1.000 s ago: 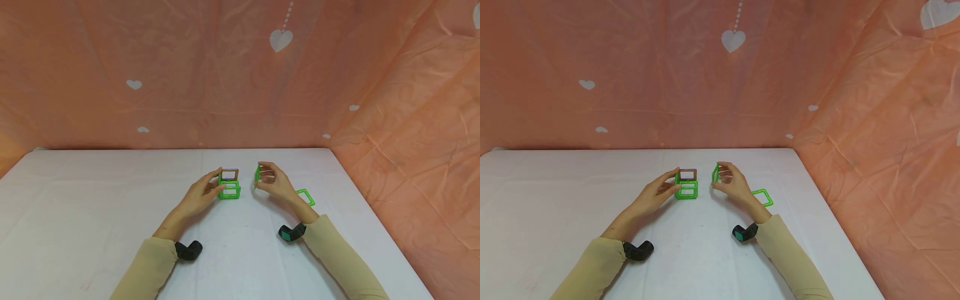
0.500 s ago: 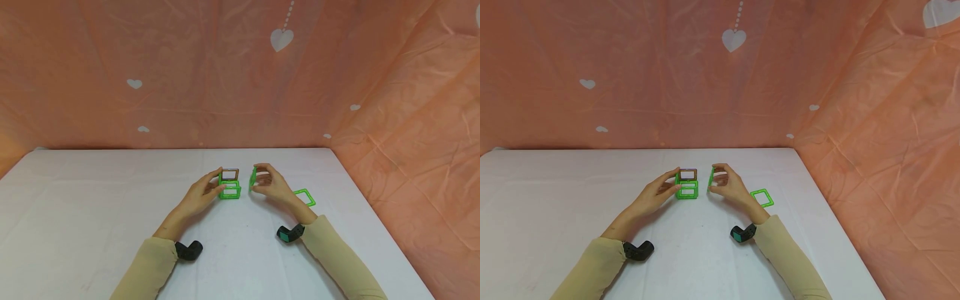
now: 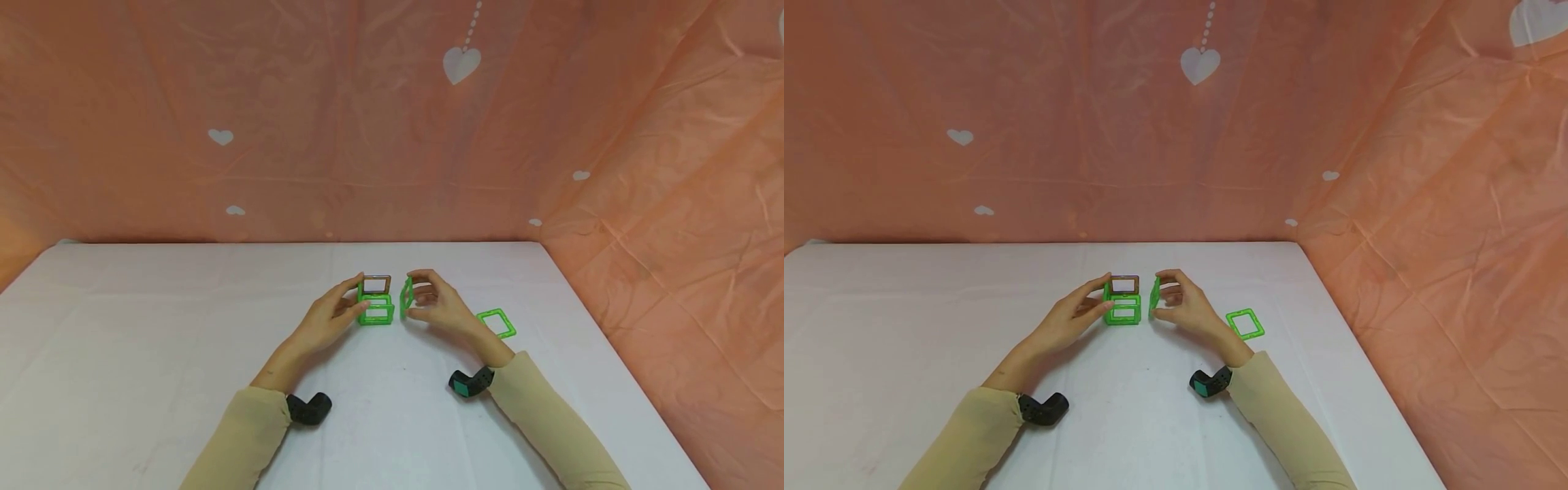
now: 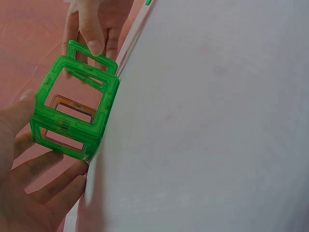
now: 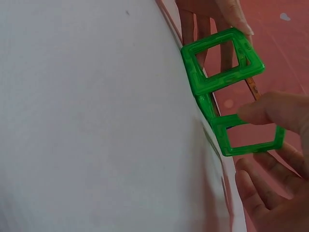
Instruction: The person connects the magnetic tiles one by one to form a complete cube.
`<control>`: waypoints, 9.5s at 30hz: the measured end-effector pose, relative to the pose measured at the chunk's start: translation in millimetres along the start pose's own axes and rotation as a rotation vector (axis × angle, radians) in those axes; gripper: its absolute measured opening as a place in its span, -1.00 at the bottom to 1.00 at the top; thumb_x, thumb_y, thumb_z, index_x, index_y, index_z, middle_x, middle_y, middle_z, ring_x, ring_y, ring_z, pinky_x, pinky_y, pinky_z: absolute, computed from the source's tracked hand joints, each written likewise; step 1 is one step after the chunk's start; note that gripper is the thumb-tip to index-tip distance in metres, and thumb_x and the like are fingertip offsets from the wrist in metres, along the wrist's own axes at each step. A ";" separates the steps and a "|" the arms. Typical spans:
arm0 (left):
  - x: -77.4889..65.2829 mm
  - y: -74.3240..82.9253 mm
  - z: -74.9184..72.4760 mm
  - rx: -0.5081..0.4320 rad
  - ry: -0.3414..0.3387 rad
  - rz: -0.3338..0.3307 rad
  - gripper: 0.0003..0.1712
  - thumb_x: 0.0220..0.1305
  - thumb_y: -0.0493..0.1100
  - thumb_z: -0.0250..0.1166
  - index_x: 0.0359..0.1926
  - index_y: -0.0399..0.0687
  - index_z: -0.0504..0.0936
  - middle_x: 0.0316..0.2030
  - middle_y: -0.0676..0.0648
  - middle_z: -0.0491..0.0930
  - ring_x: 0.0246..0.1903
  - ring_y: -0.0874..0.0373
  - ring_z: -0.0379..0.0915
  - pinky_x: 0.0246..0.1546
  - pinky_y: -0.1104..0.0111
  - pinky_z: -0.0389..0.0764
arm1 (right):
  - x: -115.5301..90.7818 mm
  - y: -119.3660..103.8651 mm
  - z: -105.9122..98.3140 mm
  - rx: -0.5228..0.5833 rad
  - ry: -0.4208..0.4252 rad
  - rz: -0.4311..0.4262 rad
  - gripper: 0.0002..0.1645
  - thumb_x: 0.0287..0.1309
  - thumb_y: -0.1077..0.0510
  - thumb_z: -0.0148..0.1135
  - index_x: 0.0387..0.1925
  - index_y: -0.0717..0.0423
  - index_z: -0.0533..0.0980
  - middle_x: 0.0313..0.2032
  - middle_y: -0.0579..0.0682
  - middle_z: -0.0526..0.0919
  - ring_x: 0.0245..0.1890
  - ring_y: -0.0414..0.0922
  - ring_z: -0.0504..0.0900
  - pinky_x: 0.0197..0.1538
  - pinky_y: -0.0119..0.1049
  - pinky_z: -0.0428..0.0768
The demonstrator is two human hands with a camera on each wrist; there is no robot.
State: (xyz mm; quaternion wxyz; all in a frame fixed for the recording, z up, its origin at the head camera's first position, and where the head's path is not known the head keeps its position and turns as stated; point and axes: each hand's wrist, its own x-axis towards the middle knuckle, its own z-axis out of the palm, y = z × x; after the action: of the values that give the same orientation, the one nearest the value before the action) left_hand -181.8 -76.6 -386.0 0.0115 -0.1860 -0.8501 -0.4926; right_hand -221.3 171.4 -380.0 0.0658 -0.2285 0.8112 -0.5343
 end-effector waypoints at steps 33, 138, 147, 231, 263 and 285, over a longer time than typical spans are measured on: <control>0.2 3.4 0.7 -0.020 -0.007 -0.063 -0.32 0.38 -0.10 0.18 0.44 -0.11 0.18 0.28 -0.32 0.34 0.07 -0.21 0.52 0.10 0.02 0.51 | 6.7 0.0 6.2 0.061 -0.143 -0.069 -0.21 0.03 0.46 0.31 0.31 0.33 0.23 0.12 0.39 0.43 0.00 0.21 0.61 0.01 -0.25 0.62; 0.0 -1.8 2.8 -0.002 -0.006 -0.060 -0.30 0.39 -0.03 0.16 0.45 -0.04 0.16 0.30 -0.31 0.33 0.11 -0.21 0.49 0.09 -0.03 0.50 | -91.6 33.2 -102.2 -0.343 -0.031 0.080 -0.25 -0.02 0.20 0.45 0.22 0.33 0.39 0.21 0.27 0.39 0.24 0.21 0.34 0.31 0.18 0.22; -0.2 -1.8 2.9 -0.017 -0.003 -0.043 -0.31 0.39 -0.06 0.16 0.45 -0.08 0.15 0.30 -0.32 0.32 0.10 -0.22 0.50 0.09 -0.04 0.50 | -90.5 36.7 -103.7 -0.451 0.022 0.090 -0.36 -0.05 0.15 0.49 0.10 0.28 0.53 0.05 0.18 0.53 0.13 0.17 0.45 0.20 0.18 0.36; -0.9 -3.5 1.6 -0.024 -0.016 -0.024 -0.31 0.40 -0.02 0.14 0.45 -0.07 0.15 0.37 -0.20 0.27 0.15 -0.19 0.46 0.18 -0.02 0.43 | 22.4 -32.7 17.1 -0.283 0.017 -0.204 -0.46 -0.09 0.10 0.52 0.00 0.12 0.62 -0.02 0.00 0.62 0.09 -0.05 0.53 0.21 -0.02 0.44; -1.8 -1.5 3.0 -0.037 -0.023 -0.041 -0.32 0.41 -0.06 0.14 0.45 -0.07 0.15 0.29 -0.31 0.36 0.15 -0.18 0.47 0.19 -0.01 0.42 | 19.5 -21.2 18.7 -0.102 0.029 -0.154 -0.61 0.20 0.23 0.26 0.05 0.32 0.55 0.02 0.20 0.59 0.09 0.10 0.55 0.18 -0.06 0.51; 11.0 10.9 0.4 -0.077 0.039 -0.309 -0.42 0.47 -0.02 0.02 0.41 -0.10 0.23 0.05 -0.29 0.54 -0.03 -0.08 0.57 0.11 0.04 0.45 | 20.5 -22.4 26.8 0.340 0.057 0.345 -0.47 0.32 0.19 0.09 0.26 0.32 0.36 -0.04 0.23 0.66 -0.19 -0.22 0.65 0.08 -0.21 0.57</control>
State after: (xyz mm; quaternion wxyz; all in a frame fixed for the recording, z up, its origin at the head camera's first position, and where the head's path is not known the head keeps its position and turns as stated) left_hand -188.4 -68.0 -374.9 -0.0551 -0.0435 -0.8487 -0.5242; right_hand -223.3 132.7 -368.3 0.1706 -0.0569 0.7382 -0.6502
